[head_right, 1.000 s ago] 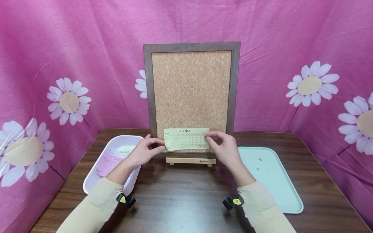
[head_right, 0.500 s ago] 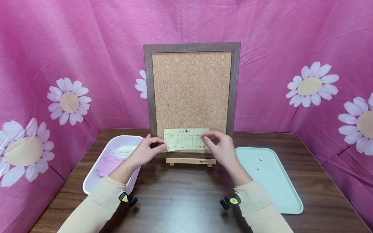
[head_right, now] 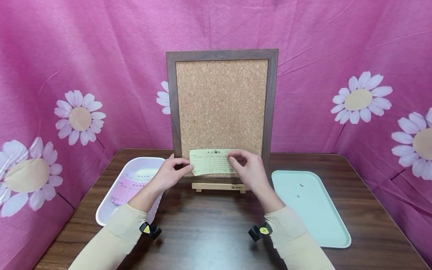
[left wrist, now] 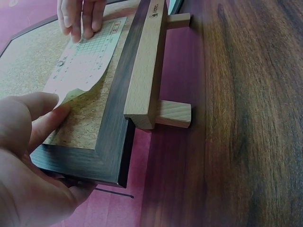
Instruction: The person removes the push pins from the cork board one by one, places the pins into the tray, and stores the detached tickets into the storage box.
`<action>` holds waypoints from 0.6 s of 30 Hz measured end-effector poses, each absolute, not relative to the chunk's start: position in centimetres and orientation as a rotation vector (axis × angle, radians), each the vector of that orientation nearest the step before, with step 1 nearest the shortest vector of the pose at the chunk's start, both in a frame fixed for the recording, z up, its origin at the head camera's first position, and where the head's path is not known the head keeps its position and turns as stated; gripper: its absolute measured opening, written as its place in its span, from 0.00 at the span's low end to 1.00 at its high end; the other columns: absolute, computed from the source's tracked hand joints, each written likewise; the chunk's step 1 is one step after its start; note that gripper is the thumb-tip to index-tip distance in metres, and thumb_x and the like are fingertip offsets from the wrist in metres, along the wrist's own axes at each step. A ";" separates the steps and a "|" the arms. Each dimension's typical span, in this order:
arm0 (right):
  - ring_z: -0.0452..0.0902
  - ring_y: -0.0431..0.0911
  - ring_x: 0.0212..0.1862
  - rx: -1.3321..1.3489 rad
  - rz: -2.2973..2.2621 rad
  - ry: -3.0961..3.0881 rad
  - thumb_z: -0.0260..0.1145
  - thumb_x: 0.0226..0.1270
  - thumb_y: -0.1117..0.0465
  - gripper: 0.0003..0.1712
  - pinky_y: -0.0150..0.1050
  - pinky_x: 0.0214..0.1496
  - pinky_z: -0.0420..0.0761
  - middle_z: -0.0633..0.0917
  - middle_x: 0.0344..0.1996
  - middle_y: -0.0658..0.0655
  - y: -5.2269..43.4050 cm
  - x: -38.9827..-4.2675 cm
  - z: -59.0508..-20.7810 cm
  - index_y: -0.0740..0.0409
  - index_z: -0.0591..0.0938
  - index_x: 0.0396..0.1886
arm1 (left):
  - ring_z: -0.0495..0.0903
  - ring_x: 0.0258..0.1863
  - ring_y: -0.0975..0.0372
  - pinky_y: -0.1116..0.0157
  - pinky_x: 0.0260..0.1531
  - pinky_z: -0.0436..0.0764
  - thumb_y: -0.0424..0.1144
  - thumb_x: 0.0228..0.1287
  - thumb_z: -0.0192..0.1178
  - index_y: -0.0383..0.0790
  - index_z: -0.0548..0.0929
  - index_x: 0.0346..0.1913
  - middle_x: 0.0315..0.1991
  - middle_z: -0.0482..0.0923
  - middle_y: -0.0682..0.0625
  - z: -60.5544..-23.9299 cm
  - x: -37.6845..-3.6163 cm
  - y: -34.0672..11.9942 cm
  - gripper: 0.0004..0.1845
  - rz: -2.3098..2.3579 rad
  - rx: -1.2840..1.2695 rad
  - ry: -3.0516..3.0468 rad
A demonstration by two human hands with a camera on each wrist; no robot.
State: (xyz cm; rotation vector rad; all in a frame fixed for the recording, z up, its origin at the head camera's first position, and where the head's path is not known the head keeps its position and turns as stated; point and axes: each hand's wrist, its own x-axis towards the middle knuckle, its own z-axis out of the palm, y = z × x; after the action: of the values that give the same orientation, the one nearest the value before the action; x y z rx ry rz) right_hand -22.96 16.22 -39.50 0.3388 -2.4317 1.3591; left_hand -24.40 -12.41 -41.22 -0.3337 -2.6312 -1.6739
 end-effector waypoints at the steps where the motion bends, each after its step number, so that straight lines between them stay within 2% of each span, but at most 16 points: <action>1: 0.79 0.28 0.35 0.339 1.357 -2.432 0.71 0.75 0.65 0.09 0.23 0.39 0.77 0.94 0.44 0.63 16.1 -23.0 -39.5 0.62 0.92 0.50 | 0.54 0.85 0.36 0.38 0.84 0.52 0.39 0.71 0.71 0.34 0.92 0.49 0.78 0.65 0.25 -41.2 -24.4 -12.4 0.12 -1.676 -0.330 -2.632; 5: 0.80 0.28 0.35 0.343 1.355 -2.427 0.71 0.75 0.65 0.09 0.23 0.40 0.78 0.94 0.44 0.63 15.8 -23.1 -39.5 0.62 0.92 0.50 | 0.44 0.87 0.36 0.37 0.85 0.47 0.39 0.71 0.70 0.34 0.92 0.49 0.79 0.65 0.26 -41.2 -24.4 -12.4 0.12 -1.685 -0.319 -2.637; 10: 0.81 0.31 0.37 0.342 1.357 -2.432 0.72 0.75 0.65 0.09 0.23 0.41 0.78 0.94 0.45 0.62 15.5 -23.3 -39.6 0.61 0.92 0.50 | 0.47 0.87 0.37 0.37 0.85 0.49 0.39 0.71 0.70 0.34 0.93 0.49 0.77 0.69 0.28 -40.9 -24.3 -12.2 0.12 -1.694 -0.320 -2.628; 18: 0.82 0.32 0.38 0.340 1.350 -2.425 0.72 0.75 0.64 0.09 0.23 0.41 0.79 0.94 0.44 0.62 14.9 -23.4 -39.5 0.61 0.92 0.50 | 0.43 0.87 0.36 0.36 0.85 0.49 0.41 0.73 0.70 0.34 0.92 0.49 0.84 0.47 0.23 -40.6 -24.3 -12.1 0.13 -1.693 -0.277 -2.633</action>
State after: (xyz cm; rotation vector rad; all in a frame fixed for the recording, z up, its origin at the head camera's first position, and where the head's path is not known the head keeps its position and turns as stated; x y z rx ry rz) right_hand -23.44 14.85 -39.48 0.3397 -2.4250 1.3505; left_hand -24.33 -12.07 -40.59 -0.2770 -2.6332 -1.6931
